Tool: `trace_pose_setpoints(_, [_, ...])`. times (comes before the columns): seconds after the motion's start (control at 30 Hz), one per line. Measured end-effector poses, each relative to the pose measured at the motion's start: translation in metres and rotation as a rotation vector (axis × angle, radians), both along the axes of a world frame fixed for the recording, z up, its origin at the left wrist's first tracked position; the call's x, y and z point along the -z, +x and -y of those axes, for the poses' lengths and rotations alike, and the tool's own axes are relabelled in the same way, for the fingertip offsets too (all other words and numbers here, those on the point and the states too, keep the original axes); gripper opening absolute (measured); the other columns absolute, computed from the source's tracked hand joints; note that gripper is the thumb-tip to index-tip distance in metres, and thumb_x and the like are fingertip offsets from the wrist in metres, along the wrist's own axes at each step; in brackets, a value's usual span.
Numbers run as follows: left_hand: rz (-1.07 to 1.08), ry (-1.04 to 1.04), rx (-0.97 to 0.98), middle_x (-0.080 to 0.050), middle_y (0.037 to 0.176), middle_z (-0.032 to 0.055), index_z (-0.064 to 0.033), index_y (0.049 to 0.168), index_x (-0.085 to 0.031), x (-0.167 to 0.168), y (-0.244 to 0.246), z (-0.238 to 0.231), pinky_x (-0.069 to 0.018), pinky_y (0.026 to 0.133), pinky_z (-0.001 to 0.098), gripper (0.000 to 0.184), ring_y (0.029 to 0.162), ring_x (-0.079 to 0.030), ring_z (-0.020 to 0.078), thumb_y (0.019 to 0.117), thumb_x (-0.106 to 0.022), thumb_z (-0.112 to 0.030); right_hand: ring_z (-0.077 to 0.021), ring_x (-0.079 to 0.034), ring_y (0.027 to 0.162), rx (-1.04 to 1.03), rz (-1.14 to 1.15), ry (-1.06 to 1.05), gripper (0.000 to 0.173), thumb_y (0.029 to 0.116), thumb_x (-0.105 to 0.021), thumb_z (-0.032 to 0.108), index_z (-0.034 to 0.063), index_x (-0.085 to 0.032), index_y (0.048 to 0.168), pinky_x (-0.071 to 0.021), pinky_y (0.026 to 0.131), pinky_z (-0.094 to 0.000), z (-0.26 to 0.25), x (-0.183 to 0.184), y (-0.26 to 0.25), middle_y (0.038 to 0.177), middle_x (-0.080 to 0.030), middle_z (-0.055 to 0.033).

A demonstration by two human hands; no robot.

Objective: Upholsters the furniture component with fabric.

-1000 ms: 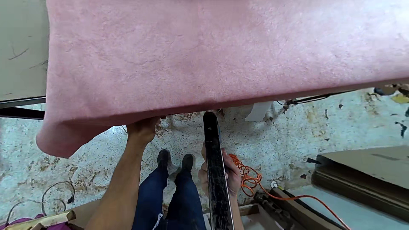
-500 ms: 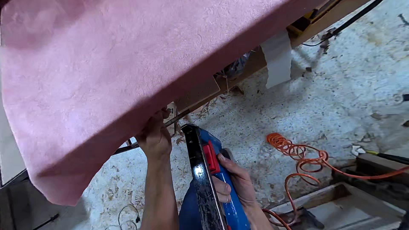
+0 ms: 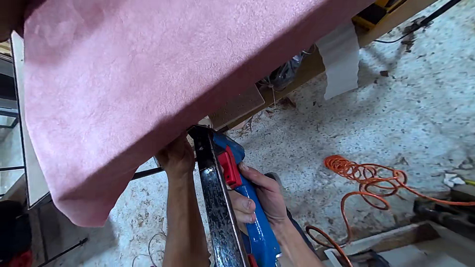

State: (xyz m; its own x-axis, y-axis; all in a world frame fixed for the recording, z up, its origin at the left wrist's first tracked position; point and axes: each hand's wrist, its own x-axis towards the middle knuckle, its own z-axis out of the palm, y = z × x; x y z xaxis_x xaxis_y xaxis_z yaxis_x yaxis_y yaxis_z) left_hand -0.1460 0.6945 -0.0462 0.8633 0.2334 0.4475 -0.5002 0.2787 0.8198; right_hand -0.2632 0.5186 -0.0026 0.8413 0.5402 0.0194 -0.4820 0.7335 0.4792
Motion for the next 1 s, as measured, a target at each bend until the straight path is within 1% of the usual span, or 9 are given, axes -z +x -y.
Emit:
trace_pose_setpoints(0.23, [0.005,0.003,0.017,-0.073,0.112,0.0012,-0.0166,0.118,-0.067,0.003,0.001,-0.013,-0.059,0.097,0.0452,0.033,0.107,-0.07,0.0174,0.088,-0.078,-0.009,-0.0152,-0.071,0.064,0.018,0.054,0.028,0.028,0.1025,-0.057,0.022,0.0,-0.067,0.117,-0.06,0.059,-0.024,-0.005,0.003,0.003,0.112,-0.072,-0.0186])
trace_pose_setpoints(0.4, [-0.006,0.041,0.021,-0.072,0.108,-0.0001,-0.016,0.116,-0.066,0.003,0.003,-0.019,-0.0597,0.093,0.0413,0.032,0.103,-0.07,0.0146,0.0872,-0.08,-0.01,-0.0153,-0.07,0.063,-0.025,0.001,0.042,0.025,0.0998,-0.061,0.022,-0.0005,-0.066,0.11,-0.06,0.059,-0.024,-0.014,-0.002,0.003,0.098,-0.073,-0.016])
trace_pose_setpoints(0.6, [-0.041,0.128,-0.01,-0.072,0.105,-0.0025,-0.0178,0.114,-0.065,-0.001,0.001,-0.025,-0.0585,0.093,0.0373,0.027,0.102,-0.069,0.011,0.0904,-0.074,-0.01,-0.0128,-0.069,0.06,-0.049,0.022,-0.052,0.029,0.0983,-0.063,0.027,0.002,-0.066,0.112,-0.0592,0.056,-0.0225,-0.01,0.0,0.007,0.105,-0.072,-0.0163])
trace_pose_setpoints(0.73, [-0.076,0.098,0.078,-0.071,0.106,-0.0007,-0.016,0.115,-0.065,-0.004,-0.011,-0.021,-0.0567,0.093,0.0351,0.021,0.102,-0.068,0.0116,0.0951,-0.07,-0.011,-0.0129,-0.067,0.058,-0.036,0.023,-0.124,0.029,0.1008,-0.06,0.03,0.0038,-0.064,0.113,-0.0587,0.054,-0.0228,-0.001,0.001,0.007,0.101,-0.07,-0.0157])
trace_pose_setpoints(0.8, [-0.163,-0.045,0.149,-0.07,0.117,0.0041,-0.0151,0.119,-0.068,-0.025,-0.031,-0.013,-0.0537,0.101,0.0446,0.025,0.114,-0.066,0.0196,0.0946,-0.07,-0.011,-0.0126,-0.068,0.059,0.002,0.001,-0.145,0.031,0.1017,-0.058,0.029,0.0025,-0.065,0.117,-0.0588,0.054,-0.0228,0.003,0.002,-0.002,0.102,-0.072,-0.0166])
trace_pose_setpoints(0.83, [-0.228,-0.1,0.154,-0.07,0.125,0.0022,-0.0187,0.119,-0.069,-0.04,-0.038,-0.007,-0.0524,0.105,0.0451,0.026,0.123,-0.063,0.0198,0.0931,-0.071,-0.016,-0.0124,-0.069,0.06,0.009,-0.009,-0.138,0.032,0.1013,-0.059,0.029,0.0023,-0.066,0.119,-0.0593,0.055,-0.0231,0.006,0.004,-0.007,0.1,-0.073,-0.0155])
trace_pose_setpoints(0.87, [-0.254,-0.145,0.155,-0.069,0.13,0.0027,-0.0196,0.119,-0.07,-0.047,-0.043,-0.007,-0.0515,0.106,0.0456,0.027,0.127,-0.061,0.0211,0.0923,-0.073,-0.019,-0.0123,-0.069,0.059,0.007,-0.024,-0.139,0.034,0.1003,-0.06,0.029,0.0016,-0.068,0.119,-0.0599,0.056,-0.0239,0.006,0.005,-0.012,0.09,-0.073,-0.0126])
trace_pose_setpoints(0.93, [-0.242,-0.124,0.098,-0.072,0.123,0.0015,-0.0222,0.115,-0.072,-0.048,-0.042,-0.012,-0.0561,0.099,0.0401,0.025,0.119,-0.066,0.0182,0.0907,-0.076,-0.024,-0.0128,-0.07,0.061,-0.006,-0.034,-0.126,0.033,0.0993,-0.062,0.028,0.0013,-0.069,0.118,-0.0606,0.057,-0.025,0.003,0.005,-0.02,0.085,-0.072,-0.0107])
trace_pose_setpoints(1.0, [-0.18,-0.066,0.003,-0.076,0.105,0.0025,-0.0187,0.106,-0.075,-0.044,-0.038,-0.018,-0.0612,0.088,0.0344,0.017,0.098,-0.073,0.0152,0.0901,-0.075,-0.014,-0.0147,-0.071,0.064,-0.019,-0.033,-0.073,0.032,0.1001,-0.061,0.024,0.0005,-0.068,0.12,-0.0605,0.058,-0.0254,-0.007,0.004,-0.025,0.102,-0.074,-0.0154])
